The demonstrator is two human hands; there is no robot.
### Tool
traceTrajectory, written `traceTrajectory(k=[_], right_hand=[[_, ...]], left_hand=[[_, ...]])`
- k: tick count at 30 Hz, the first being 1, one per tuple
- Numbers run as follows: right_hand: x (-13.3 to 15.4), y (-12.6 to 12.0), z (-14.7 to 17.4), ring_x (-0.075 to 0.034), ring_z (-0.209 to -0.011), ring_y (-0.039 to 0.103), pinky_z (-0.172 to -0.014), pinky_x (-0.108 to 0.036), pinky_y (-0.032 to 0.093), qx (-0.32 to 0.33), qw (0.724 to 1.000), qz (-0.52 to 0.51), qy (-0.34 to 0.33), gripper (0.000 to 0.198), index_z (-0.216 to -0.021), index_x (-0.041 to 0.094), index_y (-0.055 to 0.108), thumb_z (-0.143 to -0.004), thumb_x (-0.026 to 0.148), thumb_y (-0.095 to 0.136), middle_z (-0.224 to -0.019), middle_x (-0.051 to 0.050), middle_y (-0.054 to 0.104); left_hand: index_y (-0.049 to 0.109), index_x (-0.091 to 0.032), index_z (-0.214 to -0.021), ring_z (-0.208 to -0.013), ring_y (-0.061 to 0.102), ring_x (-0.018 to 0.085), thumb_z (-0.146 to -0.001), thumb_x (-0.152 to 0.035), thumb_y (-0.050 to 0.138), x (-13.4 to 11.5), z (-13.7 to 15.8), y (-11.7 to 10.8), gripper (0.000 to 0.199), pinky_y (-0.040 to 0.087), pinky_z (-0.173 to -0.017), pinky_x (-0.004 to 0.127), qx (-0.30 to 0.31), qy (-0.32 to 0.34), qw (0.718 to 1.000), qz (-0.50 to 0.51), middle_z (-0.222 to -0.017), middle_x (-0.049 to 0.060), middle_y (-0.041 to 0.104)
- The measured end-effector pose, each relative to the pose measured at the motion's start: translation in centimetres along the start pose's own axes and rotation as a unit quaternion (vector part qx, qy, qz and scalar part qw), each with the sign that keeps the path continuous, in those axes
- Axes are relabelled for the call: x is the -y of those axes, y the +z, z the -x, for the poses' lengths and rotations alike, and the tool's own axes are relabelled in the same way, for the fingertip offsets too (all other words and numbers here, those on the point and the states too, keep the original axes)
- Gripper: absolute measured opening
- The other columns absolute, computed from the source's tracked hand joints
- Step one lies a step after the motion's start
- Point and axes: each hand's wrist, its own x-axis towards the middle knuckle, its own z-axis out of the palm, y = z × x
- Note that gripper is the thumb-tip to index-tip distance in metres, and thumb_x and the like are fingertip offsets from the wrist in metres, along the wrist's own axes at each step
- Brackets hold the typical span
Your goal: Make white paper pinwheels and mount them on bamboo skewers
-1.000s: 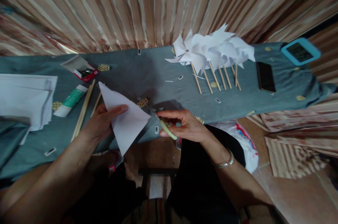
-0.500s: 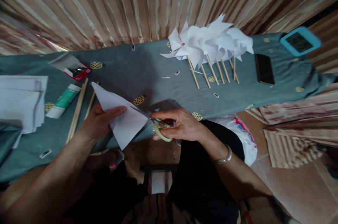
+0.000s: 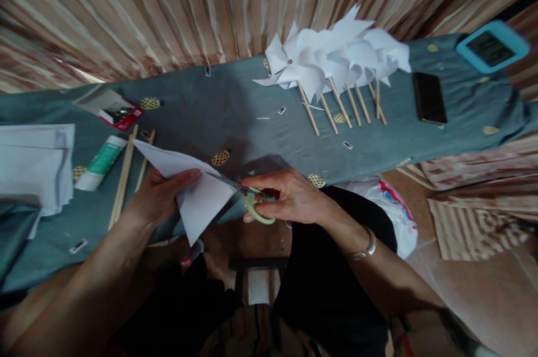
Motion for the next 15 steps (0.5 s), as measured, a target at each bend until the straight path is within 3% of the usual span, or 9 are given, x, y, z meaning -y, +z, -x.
traceTrajectory(k=[15], right_hand=[[0.36, 0.63, -0.13, -0.011, -0.066, 0.062, -0.062, -0.021, 0.048, -0.021, 1.000, -0.017, -0.004, 0.045, -0.122, 0.022, 0.073, -0.081, 0.040, 0.077, -0.086, 0.001, 0.077]], left_hand=[[0.073, -0.016, -0.068, -0.064, 0.067, 0.018, -0.054, -0.017, 0.084, -0.55, 0.19, 0.33, 0.018, 0.056, -0.061, 0.028, -0.019, -0.001, 1.000, 0.013, -0.072, 0.004, 0.074]])
